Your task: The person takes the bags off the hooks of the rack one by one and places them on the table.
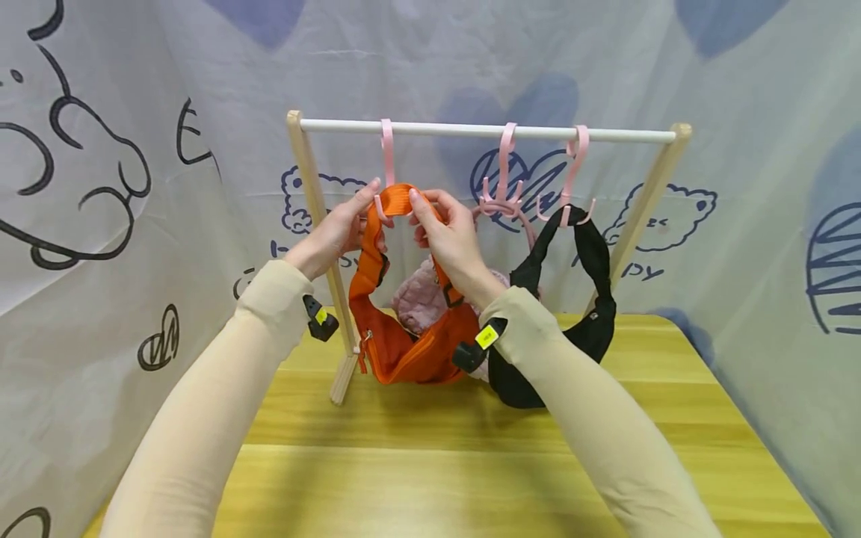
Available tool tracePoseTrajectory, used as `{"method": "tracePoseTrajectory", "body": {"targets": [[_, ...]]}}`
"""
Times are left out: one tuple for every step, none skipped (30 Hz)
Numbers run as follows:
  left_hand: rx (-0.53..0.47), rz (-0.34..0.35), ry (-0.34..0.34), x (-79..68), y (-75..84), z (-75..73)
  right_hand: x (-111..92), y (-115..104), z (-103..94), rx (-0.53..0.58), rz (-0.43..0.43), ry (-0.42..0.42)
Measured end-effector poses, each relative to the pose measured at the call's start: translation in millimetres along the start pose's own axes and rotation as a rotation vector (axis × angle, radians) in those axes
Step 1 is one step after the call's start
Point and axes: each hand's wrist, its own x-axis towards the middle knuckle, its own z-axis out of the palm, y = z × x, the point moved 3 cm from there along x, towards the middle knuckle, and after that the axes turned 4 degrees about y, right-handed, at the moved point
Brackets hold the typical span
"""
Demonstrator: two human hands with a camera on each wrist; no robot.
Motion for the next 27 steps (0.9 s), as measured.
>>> {"method": "tracePoseTrajectory", "body": {"targets": [[-0.013,-0.001,-0.023,0.6,-0.1,0.1,0,1,0.6,0.015,0.014,0.002],[-0.022,-0.003,-0.043,0.9,-0.3,0.1,0,2,1.0,0.025,0.026,0.002],[-0.033,-0.007,-0.059,1.0,-0.7,0.0,0,3,1.2,0.036,0.034,0.002],[-0.047,-0.014,-0.073,1.0,-1.0,-0.2,-1,4,1.3,0.045,0.039,0.001],[-0.067,-0.025,-0.086,0.8,-1.4,-0.5,-1,4,1.1,0.053,0.04,0.001],[-0.088,-0.036,-0.096,0.5,-1.7,-0.7,-1,5,0.9,0.059,0.04,0.004],[-0.105,-0.044,-0.106,0.3,-1.8,-1.0,-1,6,0.5,0.066,0.036,0.006],[-0.122,-0.048,-0.113,0.1,-1.8,-1.3,-1,7,0.0,0.069,0.031,0.01],[-0.138,-0.052,-0.12,0.0,-1.6,-1.4,-1,7,-0.4,0.075,0.027,0.015],[-0.153,-0.055,-0.131,0.2,-1.1,-1.5,0,8,-0.9,0.08,0.022,0.018],[-0.165,-0.056,-0.142,0.2,-0.2,-1.6,0,8,-1.4,0.082,0.017,0.022],[-0.171,-0.057,-0.15,0.1,0.8,-1.4,0,9,-1.8,0.082,0.013,0.025],[-0.171,-0.059,-0.158,0.0,1.9,-1.4,1,9,-2.2,0.083,0.01,0.027],[-0.171,-0.065,-0.166,-0.3,2.9,-1.4,1,9,-2.5,0.086,0.006,0.028],[-0.169,-0.072,-0.166,-0.6,4.0,-1.1,1,9,-2.7,0.086,0.003,0.03],[-0.164,-0.081,-0.163,-0.8,5.1,-0.9,2,9,-3.0,0.086,0.001,0.03],[-0.156,-0.09,-0.156,-1.2,6.3,-0.6,2,9,-3.2,0.086,-0.002,0.031],[-0.146,-0.102,-0.147,-1.4,7.3,-0.2,2,9,-3.4,0.086,-0.002,0.03],[-0.136,-0.112,-0.135,-1.3,8.1,-0.3,1,9,-3.6,0.086,-0.003,0.029],[-0.124,-0.123,-0.123,-1.5,9.0,-0.2,1,9,-3.7,0.085,-0.004,0.028],[-0.116,-0.132,-0.111,-1.3,9.9,-0.1,0,8,-4.0,0.082,-0.005,0.027],[-0.106,-0.141,-0.107,-1.3,10.5,0.1,0,8,-4.4,0.078,-0.006,0.028],[-0.103,-0.149,-0.104,-1.2,11.0,0.2,0,8,-4.8,0.076,-0.008,0.029],[-0.099,-0.156,-0.101,-1.1,11.3,0.2,-1,8,-5.2,0.072,-0.009,0.031],[-0.097,-0.16,-0.096,-1.2,11.6,0.1,-1,8,-5.7,0.067,-0.009,0.034],[-0.097,-0.162,-0.093,-1.3,12.0,0.4,-1,8,-6.2,0.061,-0.01,0.035],[-0.106,-0.163,-0.09,-1.1,12.3,0.8,-2,8,-6.7,0.056,-0.01,0.036]]}}
